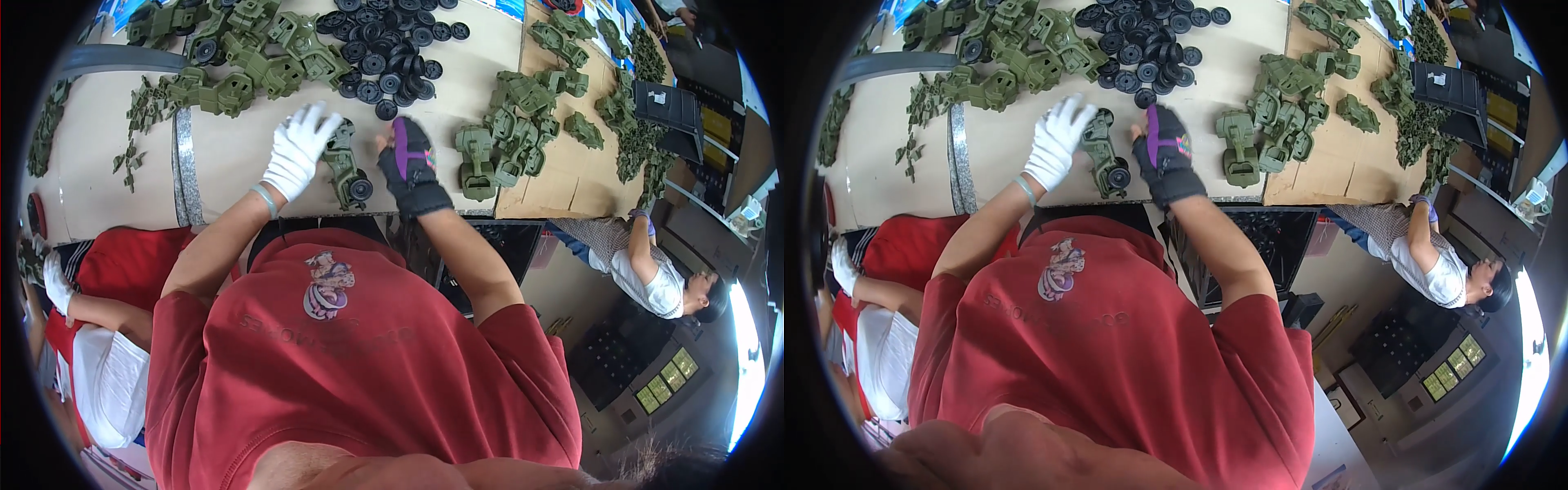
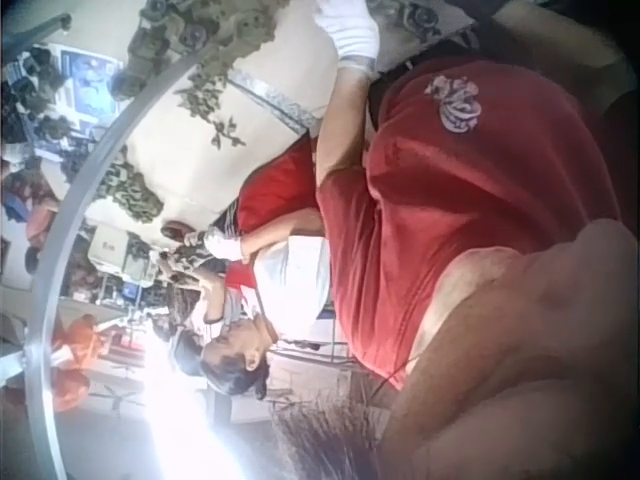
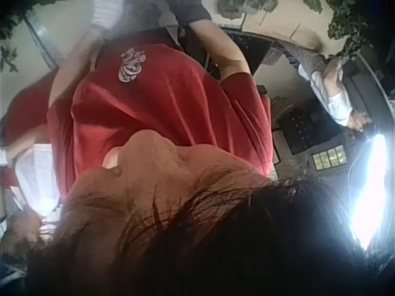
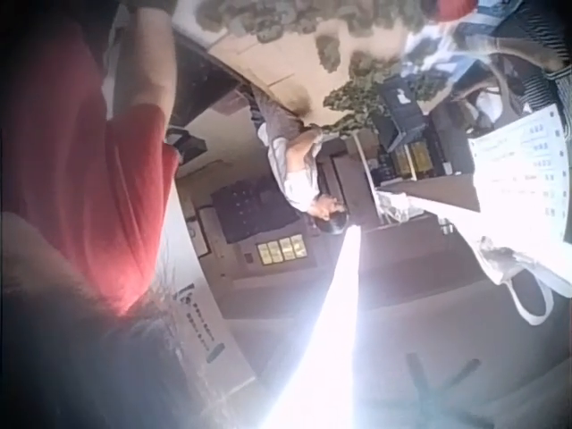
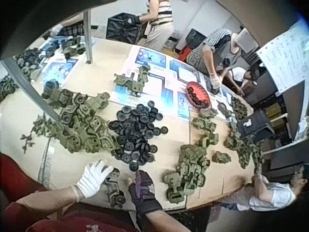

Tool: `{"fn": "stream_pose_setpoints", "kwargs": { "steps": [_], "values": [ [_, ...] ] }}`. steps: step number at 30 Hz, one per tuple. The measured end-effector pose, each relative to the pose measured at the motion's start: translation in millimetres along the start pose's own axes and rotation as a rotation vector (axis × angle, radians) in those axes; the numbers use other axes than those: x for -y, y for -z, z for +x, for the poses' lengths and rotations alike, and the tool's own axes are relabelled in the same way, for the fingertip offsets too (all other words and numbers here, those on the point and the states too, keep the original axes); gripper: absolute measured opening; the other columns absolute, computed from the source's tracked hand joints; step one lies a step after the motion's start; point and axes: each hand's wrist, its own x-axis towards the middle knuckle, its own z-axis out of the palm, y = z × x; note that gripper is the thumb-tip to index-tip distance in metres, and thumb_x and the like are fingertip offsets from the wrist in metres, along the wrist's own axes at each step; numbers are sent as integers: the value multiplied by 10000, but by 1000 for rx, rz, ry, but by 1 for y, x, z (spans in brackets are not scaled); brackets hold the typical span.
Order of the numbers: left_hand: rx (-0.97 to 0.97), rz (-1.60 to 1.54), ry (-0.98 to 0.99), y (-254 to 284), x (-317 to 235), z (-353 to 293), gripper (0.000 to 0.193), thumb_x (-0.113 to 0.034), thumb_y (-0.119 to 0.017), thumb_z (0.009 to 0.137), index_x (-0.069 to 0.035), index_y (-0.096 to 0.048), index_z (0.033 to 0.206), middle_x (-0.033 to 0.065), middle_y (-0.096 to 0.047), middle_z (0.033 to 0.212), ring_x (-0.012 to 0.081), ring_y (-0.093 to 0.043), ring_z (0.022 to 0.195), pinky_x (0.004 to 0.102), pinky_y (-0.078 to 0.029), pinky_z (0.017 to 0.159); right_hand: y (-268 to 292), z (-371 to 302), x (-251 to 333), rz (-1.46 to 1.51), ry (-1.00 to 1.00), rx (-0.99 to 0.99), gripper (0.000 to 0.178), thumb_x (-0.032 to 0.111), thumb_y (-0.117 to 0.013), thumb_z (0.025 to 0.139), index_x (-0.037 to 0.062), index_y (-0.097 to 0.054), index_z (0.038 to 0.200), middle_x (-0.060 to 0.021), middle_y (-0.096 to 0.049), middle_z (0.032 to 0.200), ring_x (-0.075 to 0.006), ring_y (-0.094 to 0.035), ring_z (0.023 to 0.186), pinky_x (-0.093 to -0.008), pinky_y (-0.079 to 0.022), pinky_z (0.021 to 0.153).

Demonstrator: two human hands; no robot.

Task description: The person assembles small black circular components onto green plastic toy vehicle components by hand at a factory workbench.

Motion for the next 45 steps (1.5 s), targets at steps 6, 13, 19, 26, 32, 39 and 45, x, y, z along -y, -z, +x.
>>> {"fn": "stream_pose_setpoints", "kwargs": {
  "steps": [6,13,19,26,32,39,45],
  "values": [
    [-281,-849,463,-74,-13,-51,1023,-102,-822,852,-60,-240,1692,255,-485,1540,354,-555,1360,444,-496,1123,8,47,-7,-280,201,52,283,166,-817,847,91,-730,1106,-186,-729,1083,-420,-689,1000,-539,-550,856],
    [-269,-1110,796,-108,-70,-29,1375,-229,-978,778,-10,-3,1723,269,-540,1528,299,-639,1274,377,-487,1138,14,40,-18,-328,344,43,204,162,-715,914,88,-742,1103,-202,-719,1014,-444,-676,917,-546,-544,815],
    [-172,-1169,757,-124,-69,-37,1373,-232,-932,745,-12,1,1727,226,-718,1313,320,-721,1165,369,-545,1048,30,11,27,561,-164,245,237,236,-649,1068,22,-726,1134,-95,-697,878,-196,-651,751,-375,-519,691],
    [-125,-1011,716,-118,-69,-35,1332,-272,-905,760,0,-27,1724,244,-721,1282,365,-733,1126,377,-554,1023,10,13,44,628,-86,306,241,195,-635,1088,20,-717,1233,-85,-735,997,-161,-679,815,-334,-560,747],
    [-176,-1047,659,-127,-69,-34,1330,-273,-908,755,-10,-38,1727,242,-716,1290,375,-730,1148,385,-544,1040,-9,19,24,349,90,204,217,173,-661,1032,30,-734,1177,-200,-752,1079,-374,-739,951,-450,-572,828],
    [-118,-980,693,-108,-66,-35,1338,-352,-924,751,-20,-68,1725,250,-717,1301,412,-725,1165,409,-545,1050,15,40,53,-131,519,-45,212,123,-678,1007,43,-737,1194,-191,-742,1078,-403,-714,973,-477,-572,869],
    [-13,-915,667,-107,-60,-35,1369,-426,-957,727,-27,-104,1720,257,-727,1260,431,-731,1134,454,-562,1020,1,76,99,-327,997,238,344,165,-738,788,125,-765,1129,-124,-745,1035,-340,-707,1018,-500,-546,899]
  ]
}}
